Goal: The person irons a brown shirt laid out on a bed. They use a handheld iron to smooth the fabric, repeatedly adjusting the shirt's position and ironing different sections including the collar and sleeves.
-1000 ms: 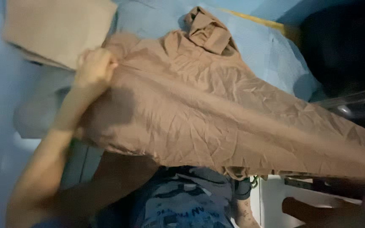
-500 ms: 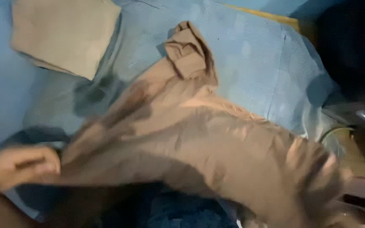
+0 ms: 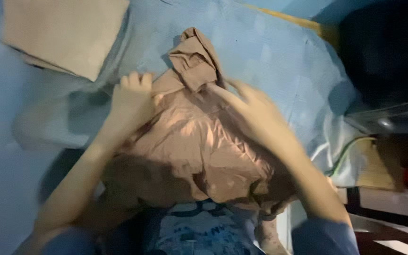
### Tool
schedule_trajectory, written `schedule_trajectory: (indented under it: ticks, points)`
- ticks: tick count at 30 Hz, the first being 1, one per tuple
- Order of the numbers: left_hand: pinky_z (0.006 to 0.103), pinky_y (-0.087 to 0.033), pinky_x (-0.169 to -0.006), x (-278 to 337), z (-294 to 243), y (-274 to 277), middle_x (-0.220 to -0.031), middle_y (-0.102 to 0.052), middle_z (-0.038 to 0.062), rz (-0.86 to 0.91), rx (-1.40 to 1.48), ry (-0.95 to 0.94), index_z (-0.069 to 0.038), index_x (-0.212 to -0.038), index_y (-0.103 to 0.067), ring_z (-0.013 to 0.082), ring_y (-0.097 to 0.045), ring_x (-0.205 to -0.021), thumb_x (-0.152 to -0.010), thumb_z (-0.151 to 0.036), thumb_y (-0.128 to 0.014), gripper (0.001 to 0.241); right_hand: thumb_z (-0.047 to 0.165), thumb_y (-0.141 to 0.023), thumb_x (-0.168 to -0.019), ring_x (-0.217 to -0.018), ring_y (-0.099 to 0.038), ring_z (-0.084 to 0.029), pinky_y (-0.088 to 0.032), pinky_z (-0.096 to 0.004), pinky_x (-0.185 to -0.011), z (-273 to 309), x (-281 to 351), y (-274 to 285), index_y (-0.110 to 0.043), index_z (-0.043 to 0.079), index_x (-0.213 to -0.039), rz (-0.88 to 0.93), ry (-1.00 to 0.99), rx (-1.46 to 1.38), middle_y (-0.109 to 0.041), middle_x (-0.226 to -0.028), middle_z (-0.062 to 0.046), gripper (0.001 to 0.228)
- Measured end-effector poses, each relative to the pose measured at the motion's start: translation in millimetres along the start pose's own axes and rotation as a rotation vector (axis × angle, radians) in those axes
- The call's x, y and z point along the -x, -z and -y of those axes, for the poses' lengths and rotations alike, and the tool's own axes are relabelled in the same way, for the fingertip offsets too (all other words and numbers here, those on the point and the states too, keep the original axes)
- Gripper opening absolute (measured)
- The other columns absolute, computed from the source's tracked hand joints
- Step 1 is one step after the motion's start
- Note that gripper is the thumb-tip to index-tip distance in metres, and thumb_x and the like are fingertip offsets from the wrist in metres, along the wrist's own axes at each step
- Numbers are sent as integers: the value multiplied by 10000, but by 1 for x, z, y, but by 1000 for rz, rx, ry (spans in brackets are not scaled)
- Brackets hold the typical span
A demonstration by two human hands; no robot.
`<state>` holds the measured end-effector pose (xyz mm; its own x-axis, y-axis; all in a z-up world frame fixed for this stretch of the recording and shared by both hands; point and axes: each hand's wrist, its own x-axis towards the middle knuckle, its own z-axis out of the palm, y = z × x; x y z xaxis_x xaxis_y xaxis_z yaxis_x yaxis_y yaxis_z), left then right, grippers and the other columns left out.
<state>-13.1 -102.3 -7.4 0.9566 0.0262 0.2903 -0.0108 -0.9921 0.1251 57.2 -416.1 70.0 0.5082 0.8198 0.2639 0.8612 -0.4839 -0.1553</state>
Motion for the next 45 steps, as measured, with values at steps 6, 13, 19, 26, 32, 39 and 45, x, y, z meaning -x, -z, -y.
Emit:
schedule_trajectory:
  ticks: [6, 13, 19, 26, 32, 39, 45]
  points:
    - [454, -558, -649, -2, -11, -18, -922, -691, 190, -247, 158, 9, -14, -1059, -655, 375, -698, -777, -836, -40, -610, 229, 42, -696, -763, -1107, -650, -391, -544, -454, -843, -56, -131, -79, -592, 313, -1371, -58, 149, 175, -576, -1414, -180, 674]
    - [379, -498, -703, 4, 13, 22, -854, -654, 141, 51, 802, 177, -22, -1109, -619, 288, -650, -786, -1064, -180, -505, 200, 66, -620, -957, -1111, -698, -261, -637, -416, -945, -169, -126, -13, -563, 27, -1298, -699, -317, -1386, -680, -1196, -113, 347]
    - [302, -442, -780, -3, 23, 47, -874, -530, -2, 222, 1187, 64, 23, -973, -596, 117, -480, -840, -1113, -313, -486, 380, 206, -543, -1070, -1262, -680, -214, -540, -391, -1152, -239, -53, 87, -544, 50, -1365, -772, -75, -1460, -662, -1338, -95, 333]
    - [480, -518, -792, -62, 21, -31, -921, -682, 238, 184, 550, 155, 13, -1031, -676, 397, -641, -864, -1104, -432, -469, 496, 658, -493, -976, -1377, -372, -329, -462, -561, -1067, -286, -79, 17, -150, 80, -1668, -539, -483, -1063, -257, -1665, -104, 965]
    - [567, -501, -877, -56, 39, -56, -1041, -692, 293, 260, 385, 225, -17, -1084, -692, 510, -638, -1001, -1054, -417, -484, 451, 327, -792, -785, -1353, -415, -518, -458, -639, -1025, -260, -68, -86, -321, 54, -1526, -217, -455, -292, -332, -1502, -304, 920]
    - [578, -509, -794, -82, 14, -34, -1026, -704, 257, 344, 163, 14, -12, -1129, -654, 461, -670, -978, -989, -353, -529, 389, 92, -660, -844, -1169, -587, -419, -452, -622, -909, -271, -72, -91, -679, 146, -1254, -257, -459, 380, -629, -1321, -137, 414]
    - [492, -527, -859, -127, -22, -45, -1081, -724, 211, 313, 222, -83, -74, -1171, -652, 390, -692, -1022, -1051, -234, -502, 250, 56, -625, -914, -975, -654, -405, -435, -577, -770, -283, -90, -32, -660, 85, -1075, -477, -505, 492, -714, -1035, -152, 167]
